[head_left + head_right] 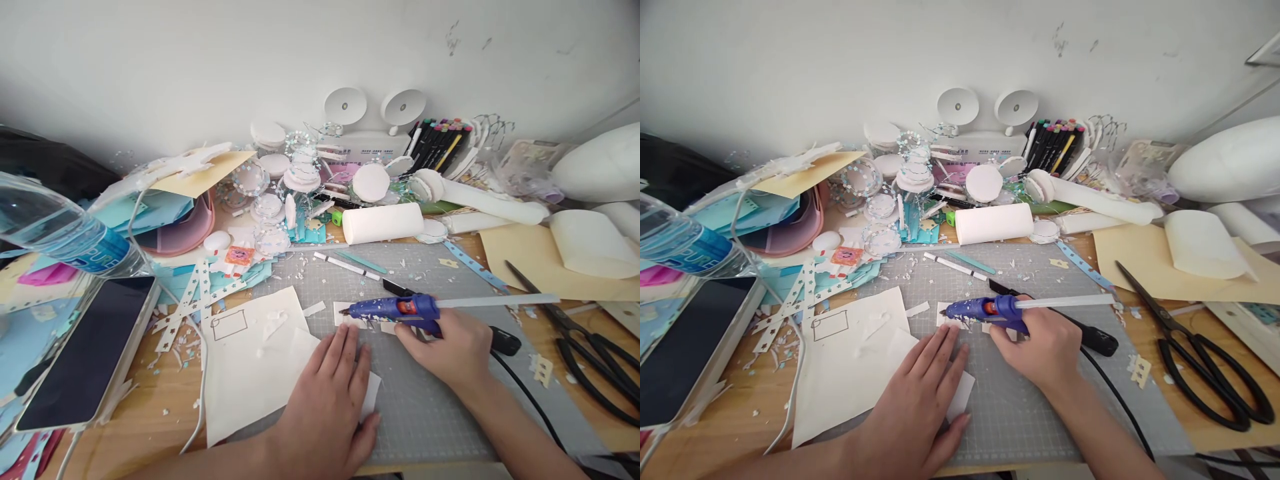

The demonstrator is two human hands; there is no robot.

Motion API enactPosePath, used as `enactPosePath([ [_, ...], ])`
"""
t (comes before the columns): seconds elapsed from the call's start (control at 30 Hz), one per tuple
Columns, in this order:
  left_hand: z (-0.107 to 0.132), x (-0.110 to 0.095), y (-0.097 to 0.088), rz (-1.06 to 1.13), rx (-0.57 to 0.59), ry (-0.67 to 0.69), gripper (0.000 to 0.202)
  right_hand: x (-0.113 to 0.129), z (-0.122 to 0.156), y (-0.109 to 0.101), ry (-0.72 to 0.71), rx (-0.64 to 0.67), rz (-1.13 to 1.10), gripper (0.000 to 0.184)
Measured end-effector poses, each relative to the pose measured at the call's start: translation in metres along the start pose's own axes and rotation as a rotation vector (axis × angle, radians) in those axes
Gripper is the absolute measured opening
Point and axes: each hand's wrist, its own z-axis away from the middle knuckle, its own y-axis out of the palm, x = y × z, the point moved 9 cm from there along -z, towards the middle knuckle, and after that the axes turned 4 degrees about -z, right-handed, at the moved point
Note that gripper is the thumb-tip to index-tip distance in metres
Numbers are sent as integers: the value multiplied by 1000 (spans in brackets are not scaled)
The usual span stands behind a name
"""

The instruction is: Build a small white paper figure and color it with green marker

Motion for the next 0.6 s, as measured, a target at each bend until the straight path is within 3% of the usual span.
enactPosePath([
  [0.13, 1, -1, 1, 0, -5, -5, 62, -5, 2, 5, 42, 32, -28, 18],
  [0.27, 2, -2, 1, -7, -4, -4, 63, -29, 2, 3, 287, 28, -218, 24],
  [0.4, 3, -2, -1, -30, -8, -2, 63, -52, 0, 2, 442, 167, -446, 18],
  [0.5, 4, -2, -3, -65, -23, 5, 63, -81, 6, -6, 514, 235, -529, 14],
  [0.6, 4, -4, -6, -106, -51, 14, 64, -124, 19, -18, 602, 181, -598, 14],
])
